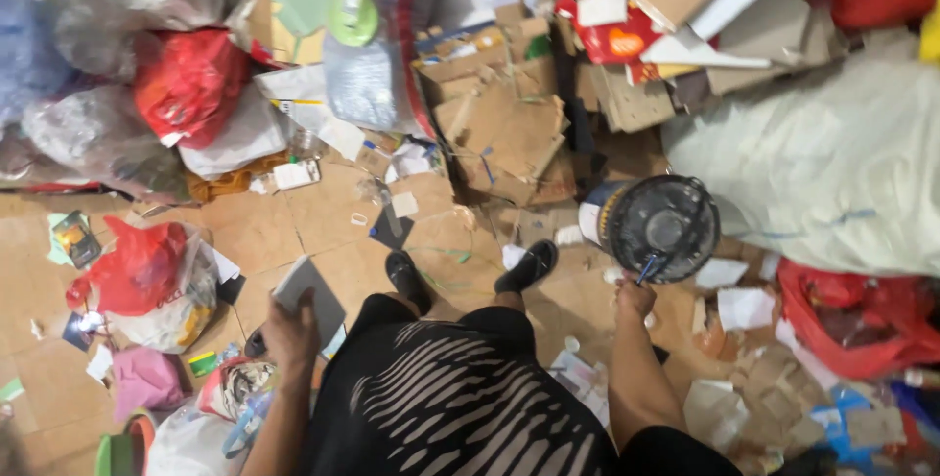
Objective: The person stands in a cluttered room and uses a digital scale to weigh plastic bottles. They hold a notebook and a pen, writing down the weight readings after each weighing. The person repeatedly picks up bottles from the floor, places them on the scale, and records the results.
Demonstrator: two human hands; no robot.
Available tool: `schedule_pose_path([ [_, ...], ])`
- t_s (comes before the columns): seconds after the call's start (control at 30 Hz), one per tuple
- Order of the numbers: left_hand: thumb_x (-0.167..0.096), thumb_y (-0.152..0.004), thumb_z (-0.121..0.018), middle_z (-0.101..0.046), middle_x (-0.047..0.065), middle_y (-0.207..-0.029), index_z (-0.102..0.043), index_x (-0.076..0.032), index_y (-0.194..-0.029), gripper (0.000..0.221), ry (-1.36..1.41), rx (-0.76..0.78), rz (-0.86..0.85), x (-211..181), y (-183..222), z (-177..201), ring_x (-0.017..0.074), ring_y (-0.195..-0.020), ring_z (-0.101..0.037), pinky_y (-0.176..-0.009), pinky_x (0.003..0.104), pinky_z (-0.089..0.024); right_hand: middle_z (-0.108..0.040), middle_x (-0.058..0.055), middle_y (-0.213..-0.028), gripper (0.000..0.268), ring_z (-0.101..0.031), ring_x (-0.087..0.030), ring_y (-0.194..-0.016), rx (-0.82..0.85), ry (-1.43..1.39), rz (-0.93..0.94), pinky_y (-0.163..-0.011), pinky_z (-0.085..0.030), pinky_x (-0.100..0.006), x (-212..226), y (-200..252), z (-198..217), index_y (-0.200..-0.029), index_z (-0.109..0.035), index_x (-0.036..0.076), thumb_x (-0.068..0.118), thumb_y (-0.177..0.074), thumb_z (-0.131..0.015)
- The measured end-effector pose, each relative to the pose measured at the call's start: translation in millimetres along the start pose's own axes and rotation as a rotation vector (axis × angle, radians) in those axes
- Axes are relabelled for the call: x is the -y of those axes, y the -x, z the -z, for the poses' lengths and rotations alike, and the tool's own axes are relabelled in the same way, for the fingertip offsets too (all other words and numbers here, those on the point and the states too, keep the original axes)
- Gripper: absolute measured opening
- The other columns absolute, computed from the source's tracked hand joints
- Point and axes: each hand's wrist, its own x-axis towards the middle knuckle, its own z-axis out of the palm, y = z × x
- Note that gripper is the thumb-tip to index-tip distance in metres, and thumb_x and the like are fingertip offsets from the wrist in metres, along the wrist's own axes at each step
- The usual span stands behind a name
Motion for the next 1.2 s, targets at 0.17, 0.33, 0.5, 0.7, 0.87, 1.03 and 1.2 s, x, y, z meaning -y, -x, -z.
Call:
schedule_pose_path([
  [0.17,-0.034,-0.092,-0.074,-0.070,0.032,-0.102,-0.062,0.002,-0.116,0.045,0.183,-0.047,0.056,92,-29,-22,0.0502,-0.096,-0.068,-0.080,0.054,-0.053,-0.073,-0.005,-0.082,0.023,-0.061,-0.018,-0.060,0.111,0.220,0.271,-0.056,-0.045,-0.035,65,87,-71,-0.102,-0.073,0.002,0.022,-0.092,-0.075],
  [0.33,-0.034,-0.091,-0.073,-0.070,0.033,-0.104,-0.061,0.002,-0.119,0.047,0.185,0.029,0.260,198,-59,-26,0.0515,-0.101,-0.066,-0.084,0.055,-0.052,-0.072,-0.009,-0.072,0.044,-0.066,-0.019,-0.068,0.193,0.314,0.418,-0.071,-0.048,-0.031,76,190,-153,-0.096,-0.078,0.003,0.041,-0.111,-0.061],
  [0.5,-0.034,-0.089,-0.072,-0.070,0.029,-0.112,-0.062,0.000,-0.123,0.049,0.265,-0.055,0.447,271,-65,4,0.0479,-0.106,-0.066,-0.089,0.052,-0.051,-0.075,-0.009,-0.084,0.033,-0.070,-0.020,-0.077,0.188,0.471,0.629,-0.077,-0.055,-0.038,39,278,-215,-0.096,-0.076,0.002,0.034,-0.100,-0.065],
  [0.7,-0.031,-0.087,-0.076,-0.070,0.025,-0.118,-0.062,-0.002,-0.124,0.050,0.276,-0.158,0.595,357,-53,-17,0.0444,-0.112,-0.066,-0.097,0.049,-0.050,-0.076,-0.012,-0.089,0.022,-0.070,-0.023,-0.080,0.132,0.757,0.871,-0.077,-0.054,-0.036,24,215,-226,-0.100,-0.083,0.006,0.010,-0.084,-0.068],
  [0.87,-0.030,-0.086,-0.077,-0.068,0.025,-0.122,-0.065,-0.004,-0.126,0.050,0.248,-0.145,0.696,337,-59,-20,0.0452,-0.114,-0.063,-0.098,0.049,-0.048,-0.075,-0.010,-0.084,0.020,-0.065,-0.015,-0.063,0.330,0.551,0.411,-0.058,-0.049,-0.029,101,252,-258,-0.108,-0.071,0.003,0.020,-0.099,-0.066],
  [1.03,-0.030,-0.087,-0.078,-0.069,0.025,-0.122,-0.064,-0.002,-0.126,0.050,0.291,-0.262,0.733,310,-86,-39,0.0438,-0.117,-0.063,-0.101,0.048,-0.048,-0.074,-0.008,-0.083,0.022,-0.054,-0.012,-0.052,0.426,0.746,0.143,-0.044,-0.034,-0.031,120,249,-318,-0.107,-0.071,0.006,0.023,-0.096,-0.066],
  [1.2,-0.024,-0.097,-0.071,-0.069,0.027,-0.120,-0.061,0.003,-0.127,0.042,0.403,-0.395,0.692,276,-135,-36,0.0405,-0.116,-0.066,-0.101,0.046,-0.049,-0.074,-0.010,-0.079,0.023,-0.060,-0.013,-0.057,0.772,0.835,0.213,-0.049,-0.040,-0.027,126,250,-388,-0.109,-0.071,0.004,0.022,-0.096,-0.067],
])
